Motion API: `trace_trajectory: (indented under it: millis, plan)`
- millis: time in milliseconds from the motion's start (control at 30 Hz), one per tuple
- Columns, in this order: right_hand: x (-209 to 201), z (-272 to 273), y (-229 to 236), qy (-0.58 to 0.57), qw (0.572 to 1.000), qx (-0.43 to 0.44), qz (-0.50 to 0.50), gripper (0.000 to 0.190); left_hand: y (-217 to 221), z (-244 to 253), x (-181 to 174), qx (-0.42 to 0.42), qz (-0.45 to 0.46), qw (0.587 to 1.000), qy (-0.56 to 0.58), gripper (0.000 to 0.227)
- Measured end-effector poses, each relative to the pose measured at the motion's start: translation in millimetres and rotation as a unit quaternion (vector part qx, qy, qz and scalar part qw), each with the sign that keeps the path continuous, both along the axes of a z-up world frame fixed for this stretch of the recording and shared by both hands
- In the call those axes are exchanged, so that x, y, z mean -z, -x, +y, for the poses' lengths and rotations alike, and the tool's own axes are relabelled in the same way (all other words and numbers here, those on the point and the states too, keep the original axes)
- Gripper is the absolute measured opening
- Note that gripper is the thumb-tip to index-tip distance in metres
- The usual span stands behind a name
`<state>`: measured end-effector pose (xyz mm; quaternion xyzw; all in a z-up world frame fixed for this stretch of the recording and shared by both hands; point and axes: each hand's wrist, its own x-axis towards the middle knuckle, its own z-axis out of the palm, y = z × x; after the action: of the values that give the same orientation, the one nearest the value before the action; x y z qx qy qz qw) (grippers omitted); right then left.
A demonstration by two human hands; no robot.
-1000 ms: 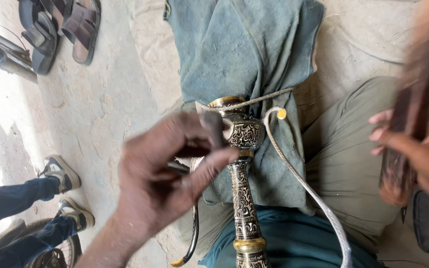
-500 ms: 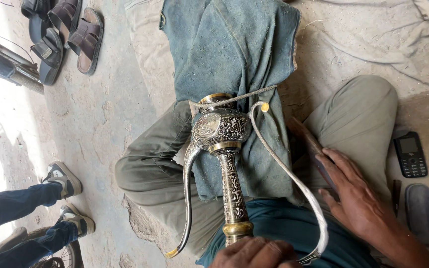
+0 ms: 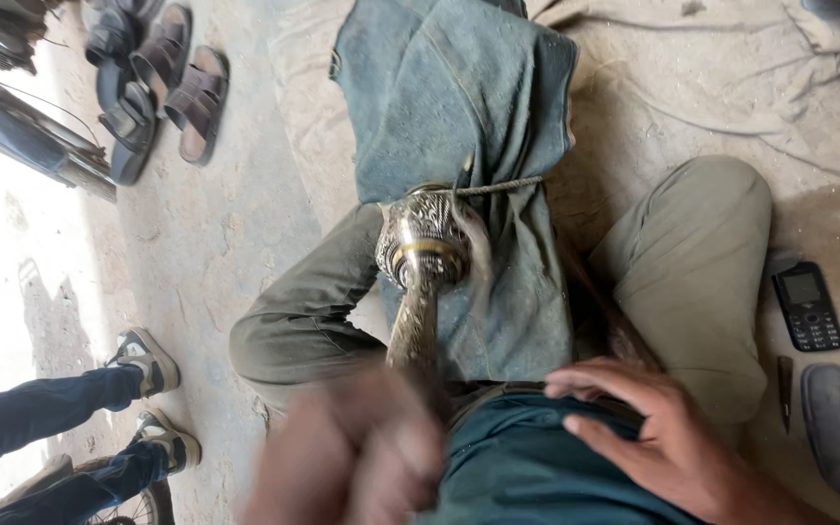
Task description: The person sits on the floor and uses a wooden mallet and a metal punch to hammer decorative patterns into a brass-colored metal object. The object is held steady on a cloth pad on the lap while the person repeatedly strikes the punch to shape the surface.
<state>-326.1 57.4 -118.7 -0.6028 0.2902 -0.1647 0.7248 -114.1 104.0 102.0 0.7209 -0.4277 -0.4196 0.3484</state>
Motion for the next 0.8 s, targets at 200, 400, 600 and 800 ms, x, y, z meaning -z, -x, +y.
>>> trace_trajectory:
  millis: [200,400,600,800]
  plan:
    - [-36.0,4.5,-45.4,-0.289,0.946,-0.128,-0.079,0.052,-15.6,-62.1,-37.6,-0.161,0.190,0.952,0.177,0.022]
    - [-33.3,11.5,-49.4,-0.565,0.782,-0.126,-0.229,0.060,-1.1,-24.2,-7.6,-0.333,0.295,0.851,0.279,0.023]
    - [-3.5,-11.6,-13.3,-0.547,0.821,0.030,-0.162,0.051,-23.6,30.5,21.3,-0.353,0.327,0.821,0.306,0.027]
    - [25.2,-42.3,9.6,-0.436,0.893,-0.057,-0.096,0.055,-22.5,90.6,58.9,-0.302,0.314,0.892,0.117,0.031]
